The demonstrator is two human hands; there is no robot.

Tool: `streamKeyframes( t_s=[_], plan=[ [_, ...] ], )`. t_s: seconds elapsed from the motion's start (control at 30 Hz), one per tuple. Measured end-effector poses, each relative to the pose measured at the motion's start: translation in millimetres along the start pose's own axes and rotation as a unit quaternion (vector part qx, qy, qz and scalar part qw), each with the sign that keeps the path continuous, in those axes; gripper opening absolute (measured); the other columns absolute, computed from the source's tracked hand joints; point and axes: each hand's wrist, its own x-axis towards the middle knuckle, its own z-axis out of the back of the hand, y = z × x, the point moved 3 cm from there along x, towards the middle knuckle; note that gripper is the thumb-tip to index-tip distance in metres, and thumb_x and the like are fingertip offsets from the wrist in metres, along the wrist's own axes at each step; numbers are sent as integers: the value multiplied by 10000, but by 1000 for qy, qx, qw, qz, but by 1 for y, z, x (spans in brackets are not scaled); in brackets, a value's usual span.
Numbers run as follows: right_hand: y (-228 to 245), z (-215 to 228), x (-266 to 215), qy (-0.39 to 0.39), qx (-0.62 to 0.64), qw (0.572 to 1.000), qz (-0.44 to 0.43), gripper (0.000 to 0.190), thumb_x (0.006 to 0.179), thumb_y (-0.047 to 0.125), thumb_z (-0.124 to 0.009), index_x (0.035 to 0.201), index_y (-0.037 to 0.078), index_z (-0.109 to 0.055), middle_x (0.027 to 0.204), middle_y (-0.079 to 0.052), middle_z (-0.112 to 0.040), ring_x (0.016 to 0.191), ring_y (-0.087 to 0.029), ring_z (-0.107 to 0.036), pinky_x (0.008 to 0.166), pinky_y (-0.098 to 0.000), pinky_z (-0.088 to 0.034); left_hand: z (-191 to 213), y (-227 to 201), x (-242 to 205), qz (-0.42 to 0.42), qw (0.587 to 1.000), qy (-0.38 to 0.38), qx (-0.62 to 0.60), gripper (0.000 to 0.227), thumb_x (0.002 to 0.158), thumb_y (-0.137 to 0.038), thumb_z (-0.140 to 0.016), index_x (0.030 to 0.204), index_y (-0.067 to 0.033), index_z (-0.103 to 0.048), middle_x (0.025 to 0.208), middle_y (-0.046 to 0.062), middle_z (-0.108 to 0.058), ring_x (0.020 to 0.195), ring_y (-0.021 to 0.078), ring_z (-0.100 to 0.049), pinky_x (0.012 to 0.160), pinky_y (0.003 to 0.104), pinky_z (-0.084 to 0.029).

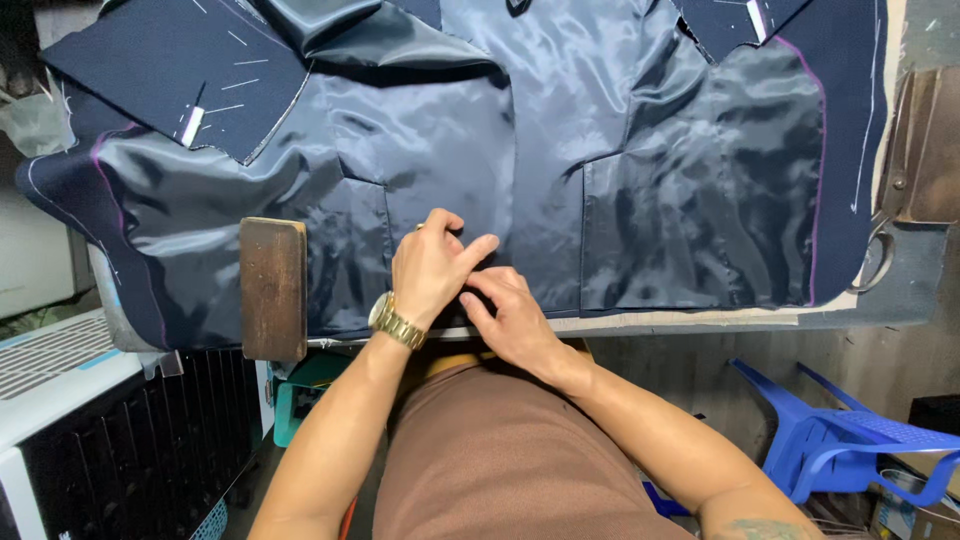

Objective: The person irons pieces of dark fabric using a hand-held iron and wooden blocks to press the seams, then unfolds a larger garment piece to align and smooth the lining by hand.

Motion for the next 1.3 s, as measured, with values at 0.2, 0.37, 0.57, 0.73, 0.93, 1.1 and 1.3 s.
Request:
streamKeyframes(
  t_s=[0.2,0.37,0.57,0.73,0.93,1.1,1.3],
  plan=[
    [9,33,4,-182,-11,981,72,217,924,103,-750,1140,86,-760,1132,-112,-734,1162,-305,-654,1026,-413,-519,-4,12,9,11,989,34,140,229,935,-426,-663,888,-206,-706,759,97,-732,890,425,-728,792,545,-567],
    [-30,18,14,-134,305,900,-280,505,922,91,-724,1373,-25,-529,1193,-257,-627,536,-259,-693,514,-311,-645,-2,13,-11,51,997,34,-54,302,999,-440,-607,856,-213,-745,548,-28,-695,725,193,-762,752,373,-579],
    [-21,-21,14,34,276,939,-200,233,947,57,-657,1149,89,-768,858,-105,-763,516,-168,-703,466,-256,-581,-9,36,7,63,997,42,-20,219,882,-368,-758,880,-149,-759,658,33,-703,833,309,-739,758,460,-574],
    [-10,3,9,-111,65,985,-118,172,953,117,-662,1101,91,-746,953,-68,-779,819,-201,-767,701,-311,-613,10,73,4,77,996,-8,-45,133,896,-253,-713,906,-133,-768,613,44,-668,756,295,-713,733,468,-570],
    [0,-22,16,-153,-315,932,91,251,935,204,-605,1151,97,-674,881,-42,-574,809,-228,-629,656,-325,-535,19,83,-9,124,984,-16,-129,128,871,-166,-669,912,-105,-774,591,59,-648,566,178,-658,564,352,-568],
    [-21,-24,20,-115,-375,917,74,364,846,154,-714,1190,60,-640,853,-70,-563,798,-289,-636,692,-377,-528,5,71,-12,135,974,16,-182,141,876,-167,-673,922,-81,-775,581,72,-705,508,194,-706,490,308,-616],
    [-51,30,9,-216,-65,962,-154,213,884,131,-639,1081,85,-705,899,-176,-709,858,-349,-721,733,-423,-580,5,63,-15,114,970,14,-214,215,968,-182,-614,953,-52,-784,565,143,-683,511,200,-711,502,292,-588]
  ],
)
